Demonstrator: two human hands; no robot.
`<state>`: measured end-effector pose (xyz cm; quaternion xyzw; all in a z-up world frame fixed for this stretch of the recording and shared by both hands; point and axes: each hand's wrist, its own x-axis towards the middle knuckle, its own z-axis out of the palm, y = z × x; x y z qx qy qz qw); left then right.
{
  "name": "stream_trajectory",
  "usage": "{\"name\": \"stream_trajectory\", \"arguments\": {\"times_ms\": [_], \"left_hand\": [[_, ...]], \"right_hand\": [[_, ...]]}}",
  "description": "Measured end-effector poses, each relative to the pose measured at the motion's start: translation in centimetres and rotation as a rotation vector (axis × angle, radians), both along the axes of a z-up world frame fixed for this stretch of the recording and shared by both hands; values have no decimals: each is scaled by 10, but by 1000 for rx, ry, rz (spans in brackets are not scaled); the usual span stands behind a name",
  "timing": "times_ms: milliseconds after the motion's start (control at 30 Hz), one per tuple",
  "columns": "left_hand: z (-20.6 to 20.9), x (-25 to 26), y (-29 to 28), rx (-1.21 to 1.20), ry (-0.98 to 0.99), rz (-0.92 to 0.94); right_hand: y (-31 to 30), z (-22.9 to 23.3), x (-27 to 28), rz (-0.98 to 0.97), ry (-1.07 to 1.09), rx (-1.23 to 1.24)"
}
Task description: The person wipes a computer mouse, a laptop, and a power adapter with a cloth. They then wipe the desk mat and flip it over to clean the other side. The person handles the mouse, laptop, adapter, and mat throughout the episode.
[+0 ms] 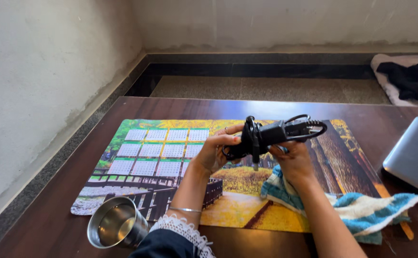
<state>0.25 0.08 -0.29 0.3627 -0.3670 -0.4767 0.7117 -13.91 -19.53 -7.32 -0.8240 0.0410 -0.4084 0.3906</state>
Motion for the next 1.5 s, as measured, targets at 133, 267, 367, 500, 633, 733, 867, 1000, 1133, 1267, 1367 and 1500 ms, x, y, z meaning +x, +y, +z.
{"name": "stream_trajectory", "arguments": {"times_ms": [133,267,367,500,633,733,867,1000,1133,1267,1367,1500], "left_hand": [[-14,19,4,-99,49,-122],[-30,35,4,-111,168,-228],[-34,33,5,-132,234,-361],[-14,25,4,54,-100,-343],[14,16,-2,248,-400,-381],[27,10,-2,327,-569,-347],[45,5,-3,365,-713,-334],[54,3,7,406,-735,-341],[50,6,16,403,-743,-338],[43,7,17,365,-692,-377],[42,6,18,342,-766,-385],[46,4,19,414,-818,-378]], "right_hand": [[12,17,-7,-42,-28,-36],[12,45,-22,-215,-142,-668],[11,65,-35,-74,-51,-492],[5,92,-36,-117,-53,-1001],[2,98,-41,-127,14,-1094],[7,98,-46,-145,44,-992],[21,103,-44,-94,82,-731],[35,113,-42,78,196,-290],[48,121,-43,206,265,55],[53,134,-43,221,457,104],[57,144,-42,58,523,95],[66,150,-46,-140,591,137]]}}
